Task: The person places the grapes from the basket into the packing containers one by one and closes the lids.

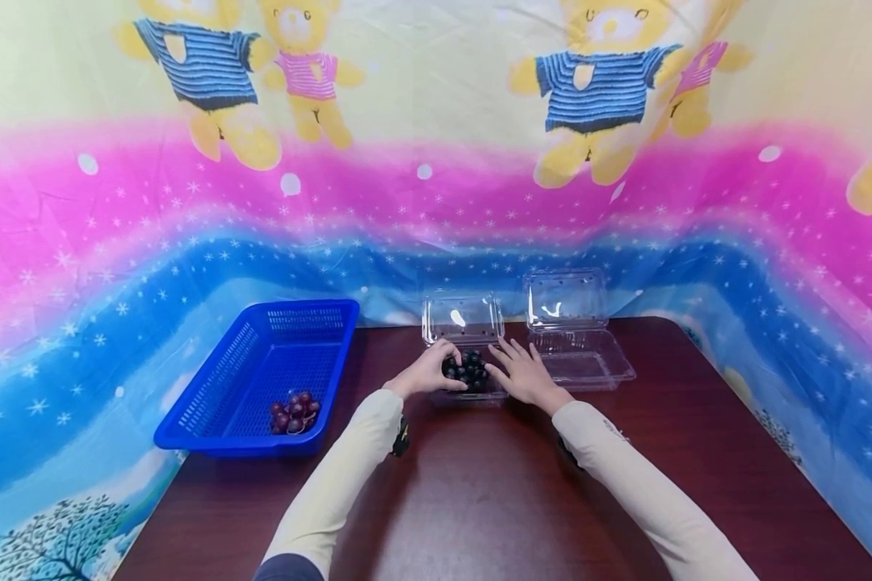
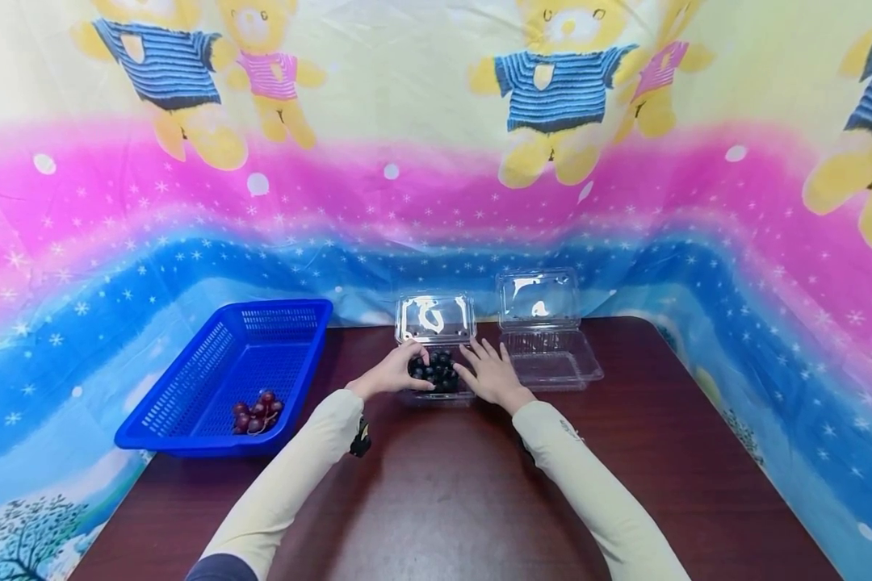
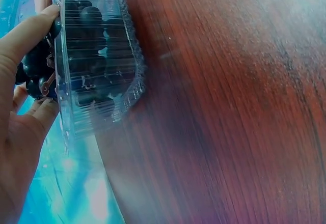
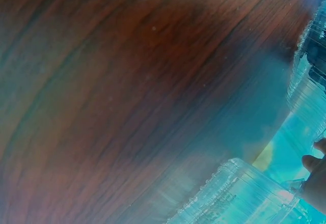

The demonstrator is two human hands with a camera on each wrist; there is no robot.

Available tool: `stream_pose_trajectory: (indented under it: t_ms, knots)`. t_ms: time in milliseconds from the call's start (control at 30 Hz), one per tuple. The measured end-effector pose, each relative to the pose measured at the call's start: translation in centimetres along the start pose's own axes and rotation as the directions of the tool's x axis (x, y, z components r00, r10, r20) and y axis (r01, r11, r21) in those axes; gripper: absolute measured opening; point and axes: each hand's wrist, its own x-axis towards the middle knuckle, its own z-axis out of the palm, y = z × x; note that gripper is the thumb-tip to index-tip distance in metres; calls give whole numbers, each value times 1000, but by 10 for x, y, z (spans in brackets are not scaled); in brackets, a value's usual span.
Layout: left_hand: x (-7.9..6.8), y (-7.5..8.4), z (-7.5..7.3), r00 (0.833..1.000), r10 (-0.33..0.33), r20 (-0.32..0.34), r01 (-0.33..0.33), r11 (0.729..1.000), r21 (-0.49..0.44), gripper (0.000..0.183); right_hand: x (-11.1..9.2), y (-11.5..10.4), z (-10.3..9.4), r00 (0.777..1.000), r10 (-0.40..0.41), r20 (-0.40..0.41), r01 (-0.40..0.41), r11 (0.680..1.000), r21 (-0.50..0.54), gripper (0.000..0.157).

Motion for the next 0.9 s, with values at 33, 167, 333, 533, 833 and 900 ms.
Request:
stream_pose_trajectory:
  t_ms: [33,167,333,533,833,900]
  knots:
    - [0,-1,0,1000,6,-5,-6,1000,1,40,0,0,0,1000,0,-1,0,1000,3,60]
    - [-2,-2,0,999,26,-19,-26,1000,4,40,0,0,-1,1000,-10,-9,10,1000,-1,60]
    - [-4,-2,0,1000,25,-14,-26,1000,-8,40,0,0,0,1000,-5,-7,5,1000,0,60]
    - [-6,-4,0,1000,26,-15,-26,1000,-3,41,0,1,0,1000,-8,-11,8,1000,-1,59]
    - [-10,-7,2,999,30,-14,-30,1000,0,43,0,1,1,1000,2,8,-2,1000,-4,60]
    - [-10,-7,2,1000,27,-8,-27,1000,-6,43,0,2,1,1000,-2,5,2,1000,-3,60]
